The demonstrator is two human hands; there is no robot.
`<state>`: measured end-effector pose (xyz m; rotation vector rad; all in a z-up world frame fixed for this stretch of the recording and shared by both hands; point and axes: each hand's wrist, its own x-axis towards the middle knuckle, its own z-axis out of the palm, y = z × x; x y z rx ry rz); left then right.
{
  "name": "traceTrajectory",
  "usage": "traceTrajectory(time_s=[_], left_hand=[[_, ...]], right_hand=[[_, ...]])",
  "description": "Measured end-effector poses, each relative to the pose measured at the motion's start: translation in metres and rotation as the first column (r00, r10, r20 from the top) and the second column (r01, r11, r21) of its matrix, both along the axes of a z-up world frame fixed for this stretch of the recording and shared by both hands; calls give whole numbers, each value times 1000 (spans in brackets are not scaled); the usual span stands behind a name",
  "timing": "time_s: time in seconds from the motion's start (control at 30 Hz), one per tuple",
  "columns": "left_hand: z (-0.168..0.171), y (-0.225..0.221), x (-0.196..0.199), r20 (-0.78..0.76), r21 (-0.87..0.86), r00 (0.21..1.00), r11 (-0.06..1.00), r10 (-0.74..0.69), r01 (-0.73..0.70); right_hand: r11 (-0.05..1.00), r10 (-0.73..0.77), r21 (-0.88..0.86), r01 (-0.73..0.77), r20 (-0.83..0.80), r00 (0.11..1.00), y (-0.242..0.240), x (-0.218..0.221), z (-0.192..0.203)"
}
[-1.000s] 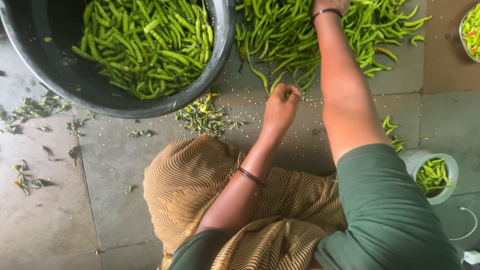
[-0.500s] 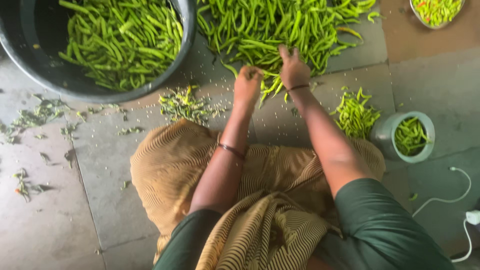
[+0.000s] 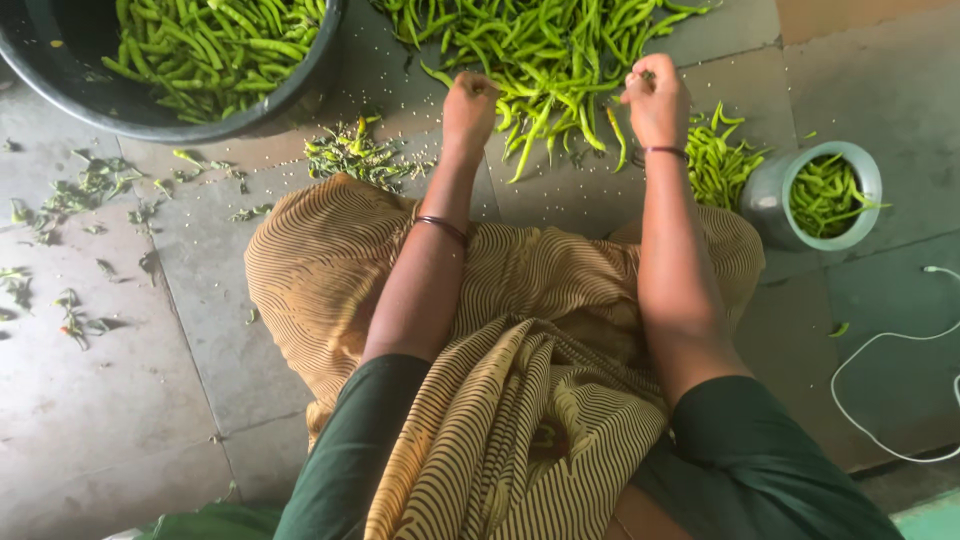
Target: The person sits on the floor and repeatedly picks up green chilies, removes the stems by hand, and places the trimmed chilies into a nearby container. The stems and seeds are discarded onto the floor.
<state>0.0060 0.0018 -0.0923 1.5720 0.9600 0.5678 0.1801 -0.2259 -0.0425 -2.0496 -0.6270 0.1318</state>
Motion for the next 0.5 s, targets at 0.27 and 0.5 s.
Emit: traceTrajectory(time_s=[0.27, 0.5], left_hand=[[3, 6, -19, 61, 2, 995, 997, 80, -80], [26, 5, -31, 20, -105, 999, 994, 32, -30]], right_hand=[[997, 66, -22, -78, -332, 941, 6, 10, -29], [999, 43, 27, -36, -329, 943, -19, 32, -11]])
